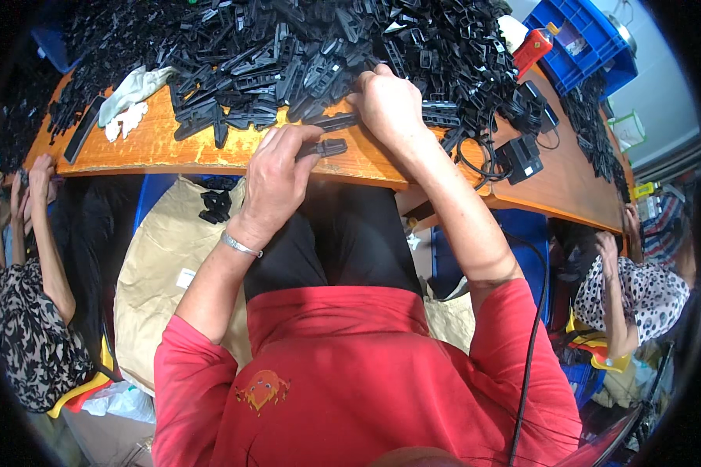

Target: The person assembles black plastic components by hand at a workstation.

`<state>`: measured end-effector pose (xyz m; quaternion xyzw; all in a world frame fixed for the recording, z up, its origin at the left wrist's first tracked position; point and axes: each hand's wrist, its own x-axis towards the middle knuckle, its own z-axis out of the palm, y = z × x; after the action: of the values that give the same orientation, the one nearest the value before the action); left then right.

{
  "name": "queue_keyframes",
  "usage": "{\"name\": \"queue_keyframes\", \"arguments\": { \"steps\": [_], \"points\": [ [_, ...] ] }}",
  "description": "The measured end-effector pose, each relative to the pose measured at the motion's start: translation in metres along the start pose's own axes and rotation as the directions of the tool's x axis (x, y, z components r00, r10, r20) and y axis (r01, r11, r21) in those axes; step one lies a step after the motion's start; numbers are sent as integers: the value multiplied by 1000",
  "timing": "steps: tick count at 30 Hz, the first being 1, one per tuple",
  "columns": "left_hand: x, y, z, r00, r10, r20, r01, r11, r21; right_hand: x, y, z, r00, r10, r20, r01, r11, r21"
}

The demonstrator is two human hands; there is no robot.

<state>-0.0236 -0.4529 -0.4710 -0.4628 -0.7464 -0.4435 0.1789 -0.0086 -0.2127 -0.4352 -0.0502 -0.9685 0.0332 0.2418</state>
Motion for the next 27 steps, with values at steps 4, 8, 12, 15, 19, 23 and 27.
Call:
{"name": "queue_keyframes", "arguments": {
  "steps": [4,8,12,15,19,23,27],
  "points": [
    [0,0,0,1000,-5,5,5,1000,-2,1,0,0,998,33,47,-32,999,-16],
    [-1,5,-2,997,-71,-16,71,997,-40,-4,3,-22,998,26,60,-33,992,120],
    [-2,-4,-9,999,-28,-32,31,995,95,-10,12,-47,997,79,27,-83,978,194],
    [0,-3,-11,999,-48,10,47,996,80,-30,10,-62,993,104,51,-115,938,326],
    [2,0,-12,997,-57,44,54,996,71,-62,-5,-56,996,-7,86,-39,856,516],
    [3,1,-10,995,-70,72,66,996,62,-74,-10,-43,993,-66,97,6,854,520],
    [4,0,-10,993,-84,78,81,996,38,-72,-5,-33,994,-86,67,36,837,546]
  ]
}}
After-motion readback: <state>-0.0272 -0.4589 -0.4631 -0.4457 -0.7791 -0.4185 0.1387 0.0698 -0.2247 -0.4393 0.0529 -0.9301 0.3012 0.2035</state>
